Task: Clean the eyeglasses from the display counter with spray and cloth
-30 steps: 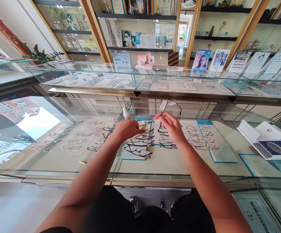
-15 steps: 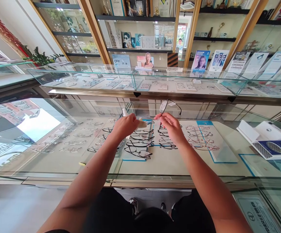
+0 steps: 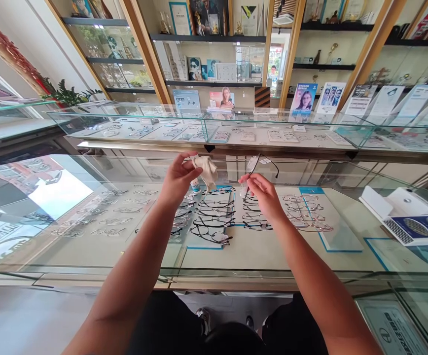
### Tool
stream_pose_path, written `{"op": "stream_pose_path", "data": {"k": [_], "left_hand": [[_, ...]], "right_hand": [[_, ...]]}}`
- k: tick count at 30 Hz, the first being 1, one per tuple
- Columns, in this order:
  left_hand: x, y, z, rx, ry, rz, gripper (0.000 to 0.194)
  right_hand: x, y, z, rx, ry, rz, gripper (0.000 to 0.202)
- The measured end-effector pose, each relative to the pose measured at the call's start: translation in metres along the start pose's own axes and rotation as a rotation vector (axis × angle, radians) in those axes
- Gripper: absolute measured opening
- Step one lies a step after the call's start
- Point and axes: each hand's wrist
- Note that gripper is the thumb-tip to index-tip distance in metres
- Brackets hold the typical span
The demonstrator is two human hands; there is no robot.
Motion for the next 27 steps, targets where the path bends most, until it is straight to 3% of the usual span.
{"op": "stream_pose_path", "data": {"k": [5,10,16,23,27], "left_hand": [[0.005,-0.002,-0.011,0.006,-0.026,-0.009,0.047],[0.007,-0.005,-0.012,0.056,-0.027,0.004,0.049],[0.007,-0.006,-0.014,0.066,-0.066,0.006,0.039],[0.010,-0.002,-0.018,-0.271,-0.221,-0.126,0.018],[0.012,-0.006,-0.022,-0.270,-0.264,-0.037,0.021]], "right_hand": [[-0.001,0.002,-0.001,-0.026,0.003,-0.012,0.034],[-0.003,0.002,0.000,-0.012,-0.005,-0.028,0.037],[-0.003,0.003,-0.002,-0.032,-0.002,-0.029,0.037],[-0.001,0.003,-0.001,0.003,-0.009,-0.023,0.038],[-0.001,0.001,0.005,-0.009,-0.012,-0.019,0.039]]}}
Point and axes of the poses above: each hand's wrist, its own x-axis away from the middle knuckle, its own y-axis out of the back of the hand, z = x × y, and after that the axes turned 7 degrees about -x, right-handed
